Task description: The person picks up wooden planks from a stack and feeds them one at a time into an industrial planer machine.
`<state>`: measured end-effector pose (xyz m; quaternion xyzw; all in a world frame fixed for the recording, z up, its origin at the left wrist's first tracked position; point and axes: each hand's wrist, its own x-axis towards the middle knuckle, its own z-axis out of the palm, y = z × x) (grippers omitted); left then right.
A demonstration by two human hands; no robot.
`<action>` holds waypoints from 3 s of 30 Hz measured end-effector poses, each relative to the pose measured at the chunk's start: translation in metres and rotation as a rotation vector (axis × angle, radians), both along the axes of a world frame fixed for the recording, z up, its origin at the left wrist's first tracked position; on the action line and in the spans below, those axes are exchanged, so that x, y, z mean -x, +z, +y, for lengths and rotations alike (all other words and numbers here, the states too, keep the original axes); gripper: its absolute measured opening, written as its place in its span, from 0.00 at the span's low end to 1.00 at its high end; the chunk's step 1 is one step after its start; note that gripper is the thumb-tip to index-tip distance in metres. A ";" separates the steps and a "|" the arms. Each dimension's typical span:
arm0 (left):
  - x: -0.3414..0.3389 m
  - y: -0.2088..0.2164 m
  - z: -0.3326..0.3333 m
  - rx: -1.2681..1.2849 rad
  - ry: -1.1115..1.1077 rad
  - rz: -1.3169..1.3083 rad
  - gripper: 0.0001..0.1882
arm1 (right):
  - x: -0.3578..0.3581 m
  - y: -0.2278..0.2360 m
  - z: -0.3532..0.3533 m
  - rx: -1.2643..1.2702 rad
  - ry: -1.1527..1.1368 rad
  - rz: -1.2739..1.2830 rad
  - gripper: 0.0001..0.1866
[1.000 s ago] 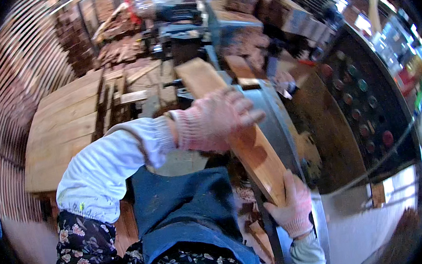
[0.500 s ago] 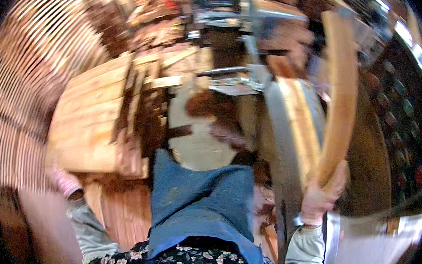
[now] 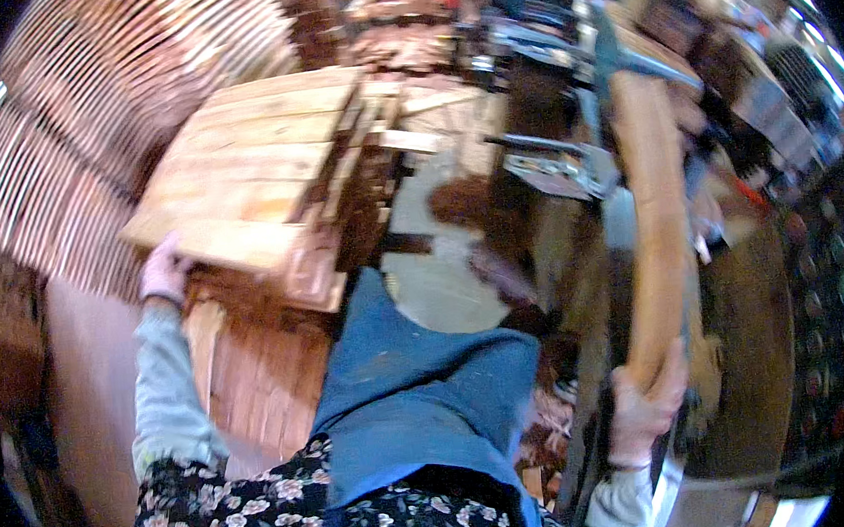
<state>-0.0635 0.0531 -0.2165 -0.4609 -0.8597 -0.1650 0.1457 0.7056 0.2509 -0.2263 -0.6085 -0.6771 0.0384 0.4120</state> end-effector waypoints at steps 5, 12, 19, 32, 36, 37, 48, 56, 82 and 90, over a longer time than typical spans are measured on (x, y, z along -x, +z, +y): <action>0.092 -0.024 0.016 -0.667 -0.022 -0.928 0.24 | -0.026 0.013 -0.146 0.097 -0.206 -0.392 0.48; 0.107 -0.056 0.087 -1.073 0.264 -1.546 0.21 | -0.015 0.042 -0.107 0.060 -0.072 -0.510 0.28; -0.008 0.007 0.099 -1.095 0.080 -1.532 0.25 | 0.002 0.024 0.058 0.036 -0.010 -0.487 0.24; -0.434 0.056 0.256 -0.369 -0.647 -1.865 0.21 | 0.096 0.078 -0.005 0.046 0.294 -0.611 0.54; -0.500 0.045 0.247 0.252 -0.886 -2.030 0.24 | 0.042 0.080 -0.083 0.336 -0.013 -0.321 0.54; -0.501 0.045 0.250 0.409 -1.032 -2.196 0.26 | 0.028 0.079 -0.110 0.313 -0.062 -0.402 0.53; -0.297 0.088 0.257 -0.510 -0.882 -1.247 0.29 | -0.008 0.052 -0.132 0.327 -0.245 -0.459 0.51; -0.026 0.020 0.156 -1.293 0.234 -1.233 0.38 | 0.031 0.042 0.082 0.024 -0.178 -0.296 0.54; 0.100 -0.060 0.242 -1.317 0.064 -1.636 0.25 | -0.023 0.013 -0.078 0.130 -0.449 -0.392 0.58; 0.107 -0.057 0.267 -0.982 0.262 -1.546 0.25 | 0.043 0.006 0.175 0.097 -0.459 -0.216 0.55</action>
